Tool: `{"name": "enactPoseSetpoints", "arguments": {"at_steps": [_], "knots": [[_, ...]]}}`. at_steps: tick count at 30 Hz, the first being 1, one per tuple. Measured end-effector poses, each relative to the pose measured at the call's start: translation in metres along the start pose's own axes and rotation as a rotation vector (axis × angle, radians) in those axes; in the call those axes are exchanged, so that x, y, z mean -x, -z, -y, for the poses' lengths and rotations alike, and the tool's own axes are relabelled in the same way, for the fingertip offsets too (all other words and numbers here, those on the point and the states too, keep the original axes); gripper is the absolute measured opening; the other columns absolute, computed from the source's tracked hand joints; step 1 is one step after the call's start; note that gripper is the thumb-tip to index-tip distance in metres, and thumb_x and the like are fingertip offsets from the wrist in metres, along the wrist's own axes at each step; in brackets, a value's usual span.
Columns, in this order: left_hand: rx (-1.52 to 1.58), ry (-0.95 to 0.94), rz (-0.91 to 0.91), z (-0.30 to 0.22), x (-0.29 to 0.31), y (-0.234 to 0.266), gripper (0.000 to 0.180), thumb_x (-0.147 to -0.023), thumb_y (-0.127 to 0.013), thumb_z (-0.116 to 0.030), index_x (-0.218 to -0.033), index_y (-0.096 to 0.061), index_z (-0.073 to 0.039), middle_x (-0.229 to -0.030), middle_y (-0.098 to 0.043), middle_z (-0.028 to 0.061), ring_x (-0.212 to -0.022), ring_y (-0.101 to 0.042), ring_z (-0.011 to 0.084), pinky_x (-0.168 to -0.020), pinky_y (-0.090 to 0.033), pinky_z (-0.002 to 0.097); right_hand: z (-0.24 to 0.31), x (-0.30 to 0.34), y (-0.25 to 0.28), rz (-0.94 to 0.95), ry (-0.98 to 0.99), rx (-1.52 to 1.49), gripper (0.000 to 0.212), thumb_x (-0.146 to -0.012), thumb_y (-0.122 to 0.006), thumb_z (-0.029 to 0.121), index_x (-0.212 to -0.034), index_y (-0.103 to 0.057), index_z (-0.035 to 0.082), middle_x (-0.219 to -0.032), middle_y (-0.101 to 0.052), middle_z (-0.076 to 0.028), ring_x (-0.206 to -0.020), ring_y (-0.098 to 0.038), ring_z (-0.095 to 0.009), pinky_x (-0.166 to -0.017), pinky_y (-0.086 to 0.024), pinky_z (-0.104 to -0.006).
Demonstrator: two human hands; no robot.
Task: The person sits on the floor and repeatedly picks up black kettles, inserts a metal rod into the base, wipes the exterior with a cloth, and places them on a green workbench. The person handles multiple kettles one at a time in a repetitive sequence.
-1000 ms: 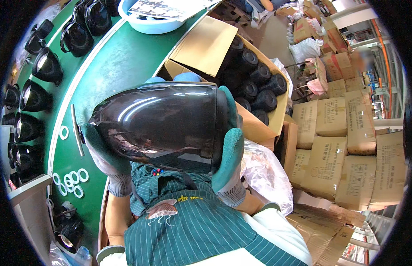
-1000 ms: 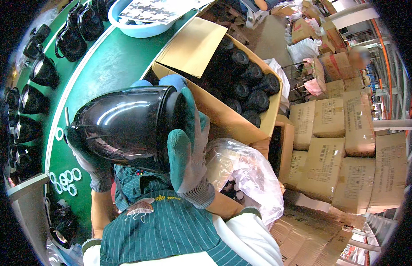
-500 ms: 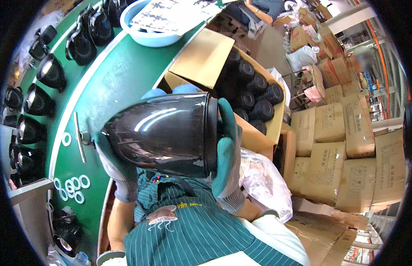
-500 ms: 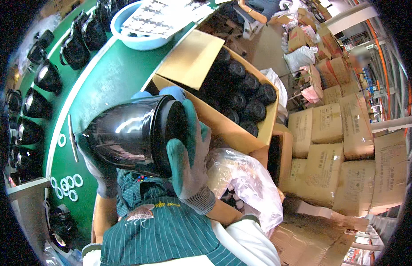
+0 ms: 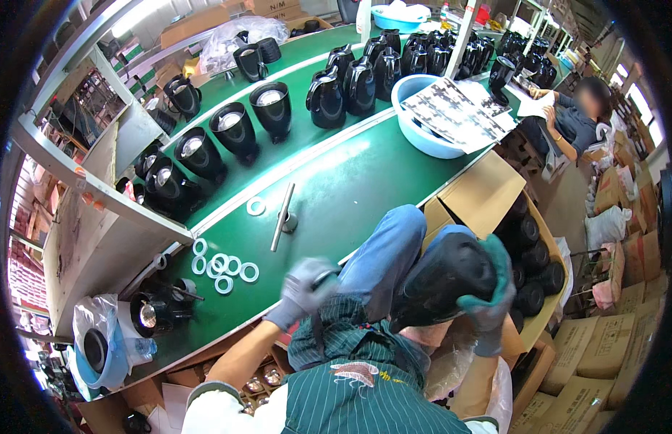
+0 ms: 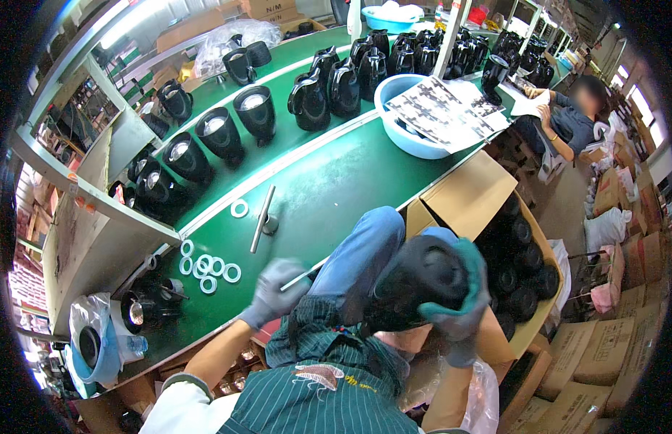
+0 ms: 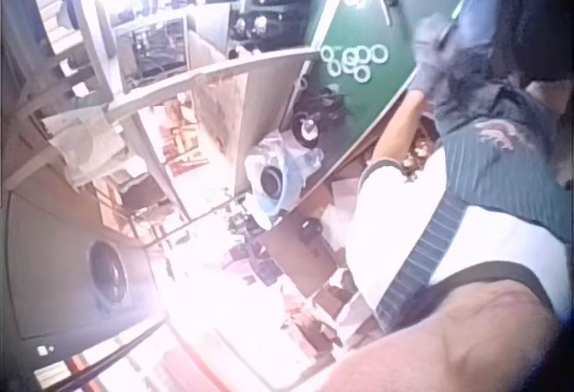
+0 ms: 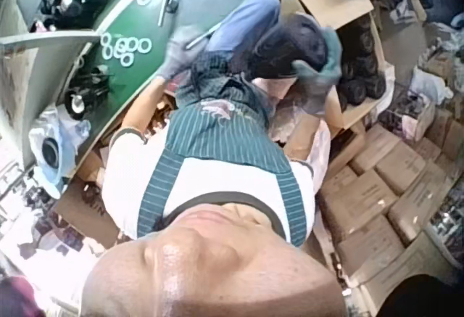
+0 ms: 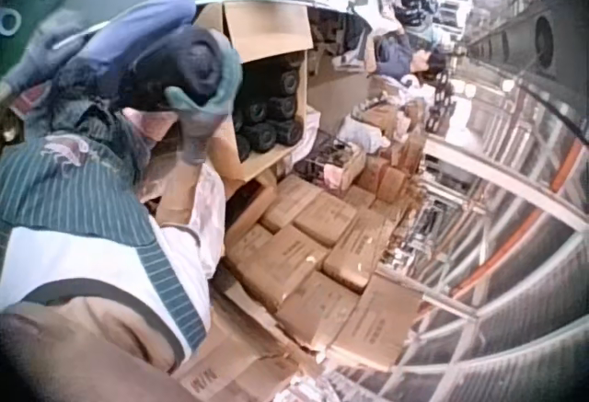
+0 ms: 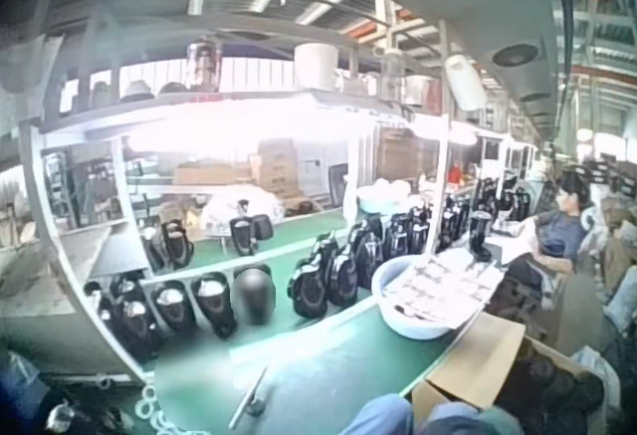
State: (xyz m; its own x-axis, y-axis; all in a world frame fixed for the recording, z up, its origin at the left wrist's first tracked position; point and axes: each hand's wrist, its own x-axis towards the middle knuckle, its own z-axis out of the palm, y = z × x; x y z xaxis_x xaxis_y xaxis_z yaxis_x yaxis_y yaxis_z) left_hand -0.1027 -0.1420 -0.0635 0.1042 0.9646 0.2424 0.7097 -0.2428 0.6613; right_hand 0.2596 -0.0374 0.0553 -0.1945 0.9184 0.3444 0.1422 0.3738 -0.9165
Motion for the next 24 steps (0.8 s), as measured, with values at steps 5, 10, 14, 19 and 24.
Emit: {"name": "enactPoseSetpoints", "arguments": {"at_steps": [5,10,14,19,24], "knots": [[-0.707,0.489,-0.461,0.106,-0.038,-0.006,0.078,-0.086,-0.07,-0.055,-0.141,-0.053,-0.002,-0.129,-0.057,0.0312,-0.12,-0.055,0.0467,-0.099,-0.049,0.0537,-0.04,-0.014,-0.033,0.465,0.205,0.31,0.118,-0.048,-0.103,0.042,-0.146,-0.052,0.0,-0.147,-0.052,-0.02,-0.137,-0.052,-0.037,-0.113,-0.044,-0.046],[-0.611,0.802,-0.201,0.165,-0.064,-0.015,0.078,-0.091,-0.068,-0.049,-0.148,-0.046,-0.002,-0.123,-0.062,0.0293,-0.106,-0.066,0.0449,-0.089,-0.054,0.0513,-0.08,-0.004,-0.037,0.432,0.219,0.216,0.127,-0.052,-0.099,0.049,-0.153,-0.04,0.0,-0.154,-0.043,-0.023,-0.141,-0.045,-0.042,-0.117,-0.04,-0.0501],[-0.011,0.691,-0.201,0.094,-0.08,0.007,0.051,-0.095,-0.071,-0.018,-0.141,-0.056,-0.001,-0.116,-0.07,0.0204,-0.095,-0.072,0.0224,-0.084,-0.056,0.0317,-0.101,0.014,-0.04,0.372,0.144,0.121,0.146,-0.052,-0.097,0.056,-0.16,-0.019,-0.002,-0.159,-0.033,-0.026,-0.144,-0.038,-0.043,-0.118,-0.037,-0.0506],[0.462,0.251,0.265,-0.068,-0.148,0.029,0.068,-0.082,-0.085,-0.009,-0.141,-0.055,0.005,-0.118,-0.072,0.0136,-0.104,-0.069,0.0187,-0.094,-0.056,0.0333,-0.1,0.029,-0.046,0.161,-0.036,-0.383,0.159,-0.056,-0.091,0.07,-0.164,0.002,0.002,-0.164,-0.024,-0.023,-0.148,-0.035,-0.036,-0.12,-0.033,-0.05],[-0.027,-0.152,0.616,-0.136,-0.174,0.013,0.074,-0.085,-0.077,-0.024,-0.149,-0.046,0.0,-0.104,-0.068,0.0209,-0.09,-0.073,0.0358,-0.082,-0.058,0.0427,-0.1,0.025,-0.049,0.081,-0.374,-0.954,0.102,-0.096,-0.042,0.077,-0.164,-0.015,0.006,-0.159,-0.034,-0.027,-0.145,-0.043,-0.035,-0.121,-0.034,-0.0478]]}}
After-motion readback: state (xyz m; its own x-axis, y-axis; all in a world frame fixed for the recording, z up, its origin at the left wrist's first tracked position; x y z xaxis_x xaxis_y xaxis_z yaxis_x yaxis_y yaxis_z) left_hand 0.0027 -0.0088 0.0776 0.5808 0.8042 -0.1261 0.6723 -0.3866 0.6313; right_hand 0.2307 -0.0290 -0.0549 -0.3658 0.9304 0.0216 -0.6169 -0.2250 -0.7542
